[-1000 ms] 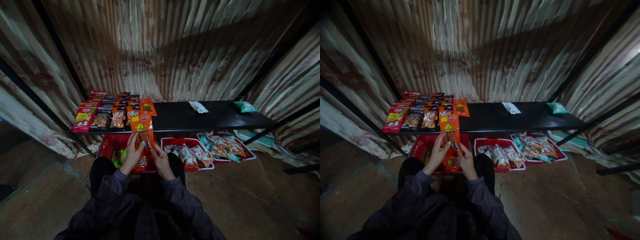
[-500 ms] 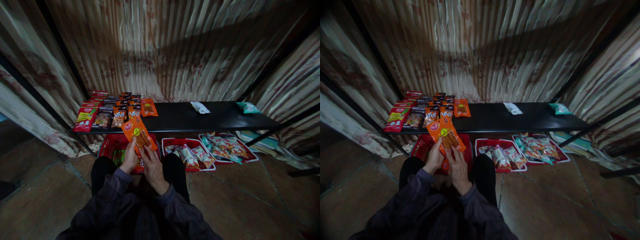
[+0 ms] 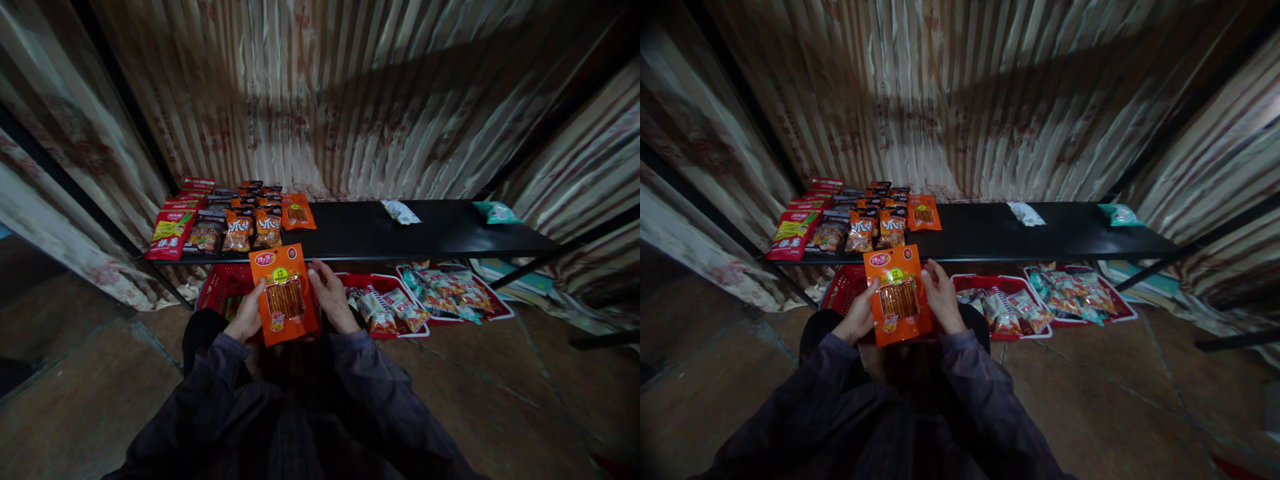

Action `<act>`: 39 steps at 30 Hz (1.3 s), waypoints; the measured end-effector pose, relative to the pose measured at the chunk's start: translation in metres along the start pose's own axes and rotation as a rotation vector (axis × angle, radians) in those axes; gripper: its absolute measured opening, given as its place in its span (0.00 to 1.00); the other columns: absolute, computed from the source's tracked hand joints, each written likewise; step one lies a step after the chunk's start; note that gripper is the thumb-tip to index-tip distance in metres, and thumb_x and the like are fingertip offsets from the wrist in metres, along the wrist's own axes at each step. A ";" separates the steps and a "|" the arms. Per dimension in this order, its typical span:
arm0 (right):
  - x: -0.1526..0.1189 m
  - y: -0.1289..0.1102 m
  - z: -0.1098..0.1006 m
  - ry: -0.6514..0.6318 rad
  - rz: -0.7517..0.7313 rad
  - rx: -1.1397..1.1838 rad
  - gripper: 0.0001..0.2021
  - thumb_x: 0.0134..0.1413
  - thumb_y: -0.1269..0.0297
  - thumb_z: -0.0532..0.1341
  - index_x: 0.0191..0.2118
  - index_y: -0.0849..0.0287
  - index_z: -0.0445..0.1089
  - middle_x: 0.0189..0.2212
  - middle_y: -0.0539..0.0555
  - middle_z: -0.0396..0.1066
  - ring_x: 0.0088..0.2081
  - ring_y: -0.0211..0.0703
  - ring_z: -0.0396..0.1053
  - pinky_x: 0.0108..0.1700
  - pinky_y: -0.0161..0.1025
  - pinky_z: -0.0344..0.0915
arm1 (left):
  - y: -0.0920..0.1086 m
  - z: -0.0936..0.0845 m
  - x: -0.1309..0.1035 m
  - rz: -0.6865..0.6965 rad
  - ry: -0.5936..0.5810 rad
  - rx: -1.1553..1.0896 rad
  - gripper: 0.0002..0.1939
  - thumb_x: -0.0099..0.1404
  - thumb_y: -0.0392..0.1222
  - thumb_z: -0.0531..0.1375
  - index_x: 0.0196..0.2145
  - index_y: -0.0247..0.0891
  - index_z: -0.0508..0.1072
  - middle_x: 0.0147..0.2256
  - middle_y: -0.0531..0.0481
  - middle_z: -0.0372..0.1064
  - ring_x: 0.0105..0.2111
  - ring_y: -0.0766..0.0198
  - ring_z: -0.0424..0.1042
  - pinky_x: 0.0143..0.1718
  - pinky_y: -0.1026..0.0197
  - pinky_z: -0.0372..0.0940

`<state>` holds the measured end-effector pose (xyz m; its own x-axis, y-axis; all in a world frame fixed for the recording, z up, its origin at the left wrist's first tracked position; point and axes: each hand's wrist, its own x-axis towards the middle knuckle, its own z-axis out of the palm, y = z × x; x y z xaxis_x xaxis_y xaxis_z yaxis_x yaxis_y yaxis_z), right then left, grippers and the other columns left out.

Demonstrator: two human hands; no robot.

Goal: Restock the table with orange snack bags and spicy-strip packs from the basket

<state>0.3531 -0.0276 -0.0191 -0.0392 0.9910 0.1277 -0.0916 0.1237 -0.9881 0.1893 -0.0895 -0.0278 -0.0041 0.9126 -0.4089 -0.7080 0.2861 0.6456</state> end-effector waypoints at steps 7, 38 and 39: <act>0.013 -0.004 0.007 -0.101 0.269 0.257 0.15 0.33 0.56 0.70 0.30 0.59 0.76 0.25 0.49 0.76 0.27 0.39 0.70 0.33 0.36 0.66 | -0.003 -0.006 -0.004 -0.067 -0.078 0.017 0.25 0.62 0.51 0.57 0.51 0.30 0.68 0.43 0.38 0.74 0.44 0.51 0.73 0.49 0.49 0.65; -0.014 0.013 -0.008 -0.172 0.446 0.365 0.17 0.34 0.52 0.71 0.31 0.56 0.76 0.27 0.50 0.77 0.28 0.39 0.71 0.33 0.36 0.66 | 0.018 -0.008 0.009 -0.007 -0.115 -0.078 0.27 0.64 0.53 0.53 0.53 0.31 0.66 0.44 0.39 0.74 0.46 0.50 0.72 0.50 0.48 0.64; -0.018 0.015 -0.011 -0.195 0.466 0.367 0.17 0.34 0.53 0.71 0.32 0.56 0.76 0.28 0.50 0.77 0.29 0.39 0.72 0.34 0.36 0.66 | 0.020 -0.008 0.011 0.002 -0.109 -0.085 0.27 0.64 0.53 0.53 0.53 0.31 0.65 0.44 0.39 0.74 0.46 0.50 0.72 0.50 0.48 0.64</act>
<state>0.3635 -0.0426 -0.0372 -0.3354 0.9049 -0.2622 -0.3552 -0.3792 -0.8544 0.1695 -0.0764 -0.0241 0.0679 0.9410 -0.3315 -0.7656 0.2622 0.5875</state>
